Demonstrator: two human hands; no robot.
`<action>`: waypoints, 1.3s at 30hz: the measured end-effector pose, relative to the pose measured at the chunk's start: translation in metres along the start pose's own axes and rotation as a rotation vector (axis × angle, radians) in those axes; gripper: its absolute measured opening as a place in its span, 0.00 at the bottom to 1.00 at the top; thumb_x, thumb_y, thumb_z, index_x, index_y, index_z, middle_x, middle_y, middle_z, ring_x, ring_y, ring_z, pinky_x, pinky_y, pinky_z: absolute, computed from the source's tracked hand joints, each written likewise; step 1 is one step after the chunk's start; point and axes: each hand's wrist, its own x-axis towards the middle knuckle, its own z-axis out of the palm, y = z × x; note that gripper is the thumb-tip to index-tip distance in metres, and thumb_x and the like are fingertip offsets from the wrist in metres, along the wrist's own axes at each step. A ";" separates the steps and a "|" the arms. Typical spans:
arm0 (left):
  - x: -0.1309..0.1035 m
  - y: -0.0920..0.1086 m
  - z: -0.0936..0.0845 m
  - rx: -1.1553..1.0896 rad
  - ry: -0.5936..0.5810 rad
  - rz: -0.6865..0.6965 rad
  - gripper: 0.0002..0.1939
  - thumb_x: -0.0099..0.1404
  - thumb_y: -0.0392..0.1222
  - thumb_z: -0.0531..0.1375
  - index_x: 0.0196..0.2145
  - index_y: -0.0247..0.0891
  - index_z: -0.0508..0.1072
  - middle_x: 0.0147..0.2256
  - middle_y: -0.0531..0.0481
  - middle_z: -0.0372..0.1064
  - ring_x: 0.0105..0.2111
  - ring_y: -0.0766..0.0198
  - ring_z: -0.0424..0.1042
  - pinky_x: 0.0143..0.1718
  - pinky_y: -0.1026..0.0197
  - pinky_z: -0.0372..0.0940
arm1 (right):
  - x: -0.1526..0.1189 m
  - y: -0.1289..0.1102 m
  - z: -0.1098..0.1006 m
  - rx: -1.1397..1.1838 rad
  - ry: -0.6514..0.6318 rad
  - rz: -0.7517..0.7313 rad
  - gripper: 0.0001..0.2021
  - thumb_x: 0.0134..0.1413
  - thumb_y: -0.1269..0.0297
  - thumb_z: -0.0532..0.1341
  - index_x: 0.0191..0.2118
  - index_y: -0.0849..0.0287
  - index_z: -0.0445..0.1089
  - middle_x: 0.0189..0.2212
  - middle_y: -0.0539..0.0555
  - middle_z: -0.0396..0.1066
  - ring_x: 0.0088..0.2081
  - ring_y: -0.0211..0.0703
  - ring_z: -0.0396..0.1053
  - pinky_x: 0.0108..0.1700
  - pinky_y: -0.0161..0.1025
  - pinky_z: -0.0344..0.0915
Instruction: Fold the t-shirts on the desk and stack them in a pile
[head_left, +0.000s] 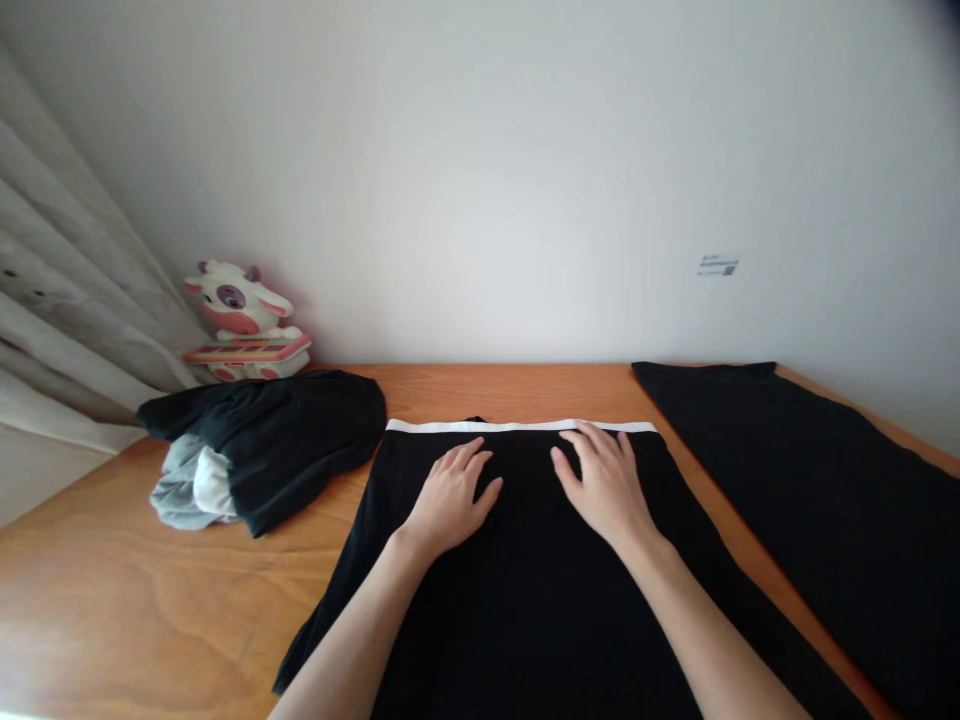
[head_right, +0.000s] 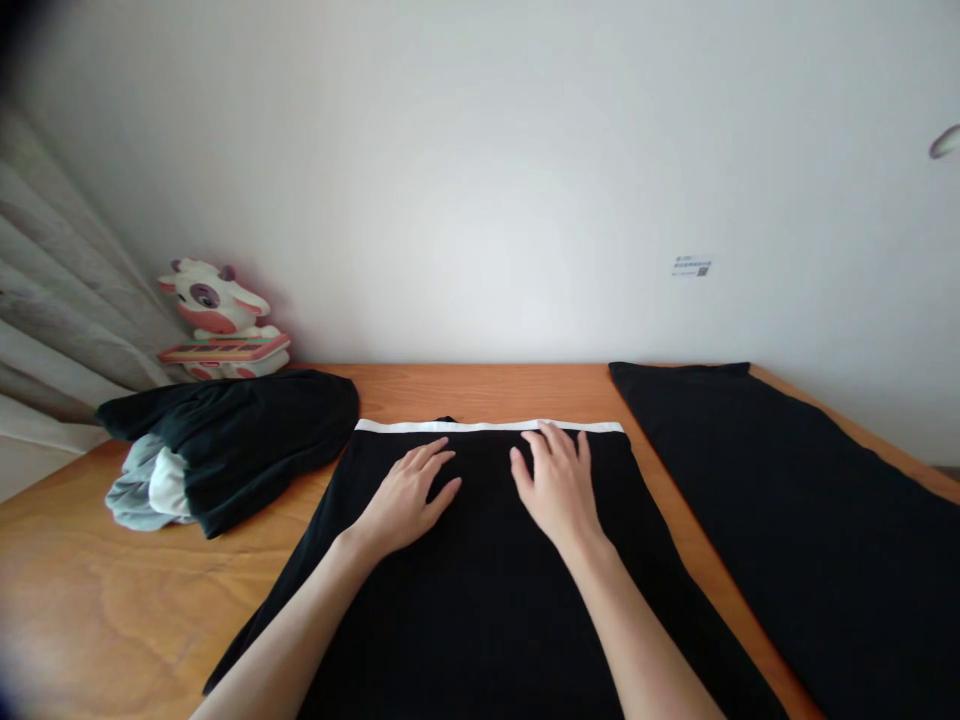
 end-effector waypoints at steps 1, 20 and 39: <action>-0.002 0.004 0.002 -0.015 -0.060 0.030 0.29 0.73 0.58 0.54 0.63 0.38 0.69 0.68 0.39 0.60 0.67 0.46 0.61 0.67 0.43 0.57 | -0.004 -0.014 0.001 0.026 -0.060 -0.033 0.22 0.72 0.53 0.48 0.58 0.60 0.71 0.62 0.64 0.69 0.66 0.56 0.62 0.69 0.64 0.45; 0.003 -0.043 0.015 0.194 -0.103 -0.479 0.36 0.76 0.59 0.46 0.70 0.32 0.59 0.72 0.32 0.46 0.72 0.44 0.47 0.70 0.37 0.45 | -0.003 0.018 0.000 -0.271 -0.480 0.483 0.33 0.72 0.46 0.42 0.73 0.60 0.52 0.73 0.71 0.46 0.74 0.64 0.41 0.68 0.70 0.40; 0.015 -0.062 0.004 0.092 0.167 -0.803 0.32 0.70 0.59 0.50 0.60 0.34 0.68 0.60 0.26 0.63 0.60 0.28 0.63 0.57 0.36 0.59 | 0.008 0.053 -0.023 -0.201 -0.324 0.486 0.32 0.68 0.42 0.50 0.65 0.61 0.64 0.63 0.69 0.63 0.62 0.65 0.60 0.56 0.62 0.60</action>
